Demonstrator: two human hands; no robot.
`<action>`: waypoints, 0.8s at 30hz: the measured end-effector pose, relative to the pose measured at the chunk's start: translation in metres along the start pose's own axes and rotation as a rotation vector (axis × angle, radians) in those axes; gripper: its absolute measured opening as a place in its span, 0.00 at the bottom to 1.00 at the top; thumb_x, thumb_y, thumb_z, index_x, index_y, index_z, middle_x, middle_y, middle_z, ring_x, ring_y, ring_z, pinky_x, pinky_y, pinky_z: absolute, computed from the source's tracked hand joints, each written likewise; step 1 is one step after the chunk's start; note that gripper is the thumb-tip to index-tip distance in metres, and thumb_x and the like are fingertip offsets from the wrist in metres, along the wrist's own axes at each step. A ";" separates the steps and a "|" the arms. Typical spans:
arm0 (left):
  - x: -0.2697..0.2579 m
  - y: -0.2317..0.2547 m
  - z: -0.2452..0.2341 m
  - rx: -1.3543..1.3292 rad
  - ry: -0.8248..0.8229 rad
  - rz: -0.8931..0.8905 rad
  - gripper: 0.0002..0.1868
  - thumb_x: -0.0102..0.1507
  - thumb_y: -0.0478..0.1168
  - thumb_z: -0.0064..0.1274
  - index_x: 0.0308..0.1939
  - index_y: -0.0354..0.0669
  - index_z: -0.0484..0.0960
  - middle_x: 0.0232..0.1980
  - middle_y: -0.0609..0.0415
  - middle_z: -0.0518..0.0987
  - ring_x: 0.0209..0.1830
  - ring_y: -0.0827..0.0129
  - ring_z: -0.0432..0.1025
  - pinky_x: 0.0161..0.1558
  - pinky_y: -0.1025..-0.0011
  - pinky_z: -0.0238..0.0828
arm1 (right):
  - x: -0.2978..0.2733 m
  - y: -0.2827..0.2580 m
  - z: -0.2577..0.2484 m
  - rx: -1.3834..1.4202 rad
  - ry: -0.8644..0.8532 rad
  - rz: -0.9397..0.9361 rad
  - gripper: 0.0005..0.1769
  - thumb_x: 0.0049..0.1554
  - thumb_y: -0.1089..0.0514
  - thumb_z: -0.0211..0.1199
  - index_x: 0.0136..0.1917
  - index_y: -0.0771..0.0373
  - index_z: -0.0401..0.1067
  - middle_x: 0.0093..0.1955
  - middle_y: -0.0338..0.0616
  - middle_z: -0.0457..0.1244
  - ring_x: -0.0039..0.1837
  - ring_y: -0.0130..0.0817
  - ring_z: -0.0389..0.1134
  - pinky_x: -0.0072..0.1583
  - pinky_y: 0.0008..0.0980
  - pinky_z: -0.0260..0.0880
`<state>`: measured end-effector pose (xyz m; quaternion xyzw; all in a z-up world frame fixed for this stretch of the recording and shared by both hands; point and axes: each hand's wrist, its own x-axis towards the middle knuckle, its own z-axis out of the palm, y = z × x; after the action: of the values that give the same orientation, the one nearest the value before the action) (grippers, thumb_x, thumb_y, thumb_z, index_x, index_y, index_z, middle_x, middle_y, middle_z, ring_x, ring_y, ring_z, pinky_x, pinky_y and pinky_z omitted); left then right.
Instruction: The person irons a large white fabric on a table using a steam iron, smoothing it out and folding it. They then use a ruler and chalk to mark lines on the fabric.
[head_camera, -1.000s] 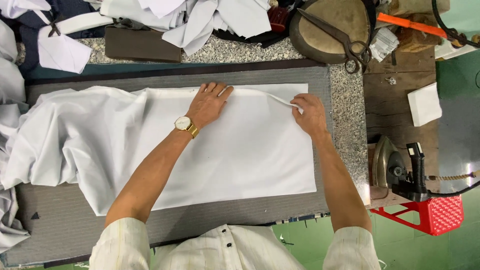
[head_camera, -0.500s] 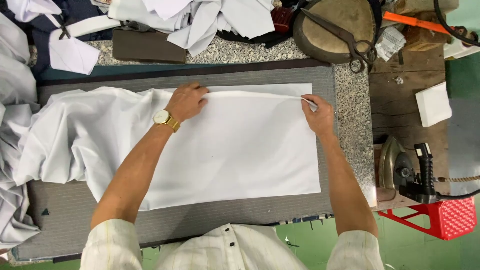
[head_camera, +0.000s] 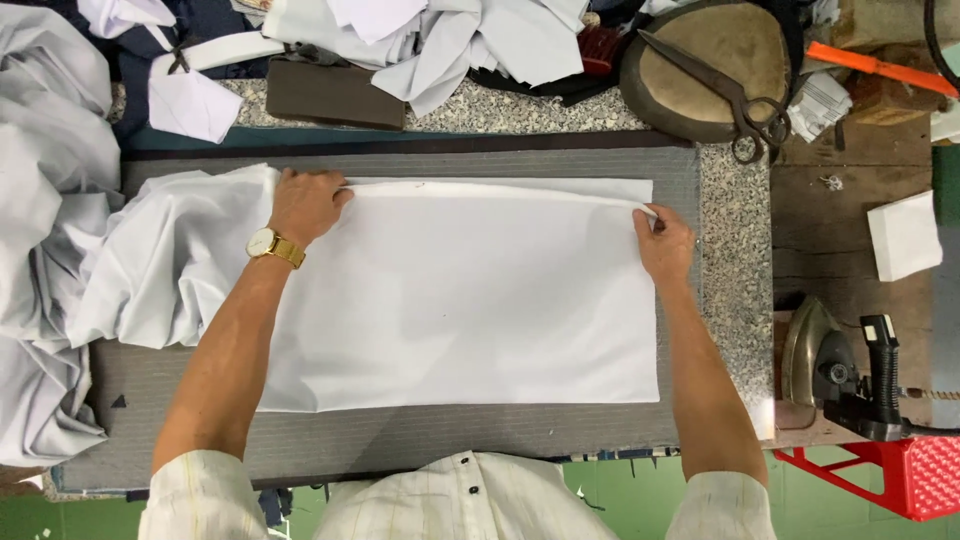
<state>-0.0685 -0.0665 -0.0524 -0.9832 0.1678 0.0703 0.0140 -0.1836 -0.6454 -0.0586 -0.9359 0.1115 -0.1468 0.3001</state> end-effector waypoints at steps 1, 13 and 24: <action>0.000 0.001 0.002 0.003 0.022 -0.021 0.09 0.67 0.52 0.56 0.45 0.59 0.87 0.41 0.60 0.87 0.42 0.60 0.82 0.56 0.59 0.68 | 0.001 -0.002 0.000 0.014 0.016 0.003 0.09 0.63 0.57 0.71 0.53 0.65 0.81 0.40 0.58 0.69 0.43 0.55 0.72 0.46 0.48 0.71; 0.008 0.002 0.009 -0.037 0.122 -0.063 0.07 0.66 0.49 0.56 0.44 0.55 0.86 0.38 0.59 0.85 0.42 0.61 0.80 0.52 0.61 0.66 | 0.025 0.003 0.019 -0.119 0.076 0.090 0.10 0.62 0.51 0.71 0.53 0.59 0.82 0.43 0.51 0.71 0.45 0.50 0.74 0.46 0.47 0.73; -0.031 0.080 -0.024 0.006 0.629 0.222 0.20 0.65 0.41 0.56 0.60 0.40 0.79 0.64 0.39 0.74 0.68 0.49 0.66 0.68 0.51 0.57 | -0.004 -0.049 0.014 -0.325 0.281 -0.213 0.28 0.63 0.51 0.64 0.72 0.61 0.65 0.64 0.53 0.58 0.60 0.54 0.64 0.57 0.52 0.63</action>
<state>-0.1209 -0.1328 -0.0247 -0.9323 0.2704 -0.2363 -0.0434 -0.1771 -0.5981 -0.0415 -0.9488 0.0750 -0.2865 0.1098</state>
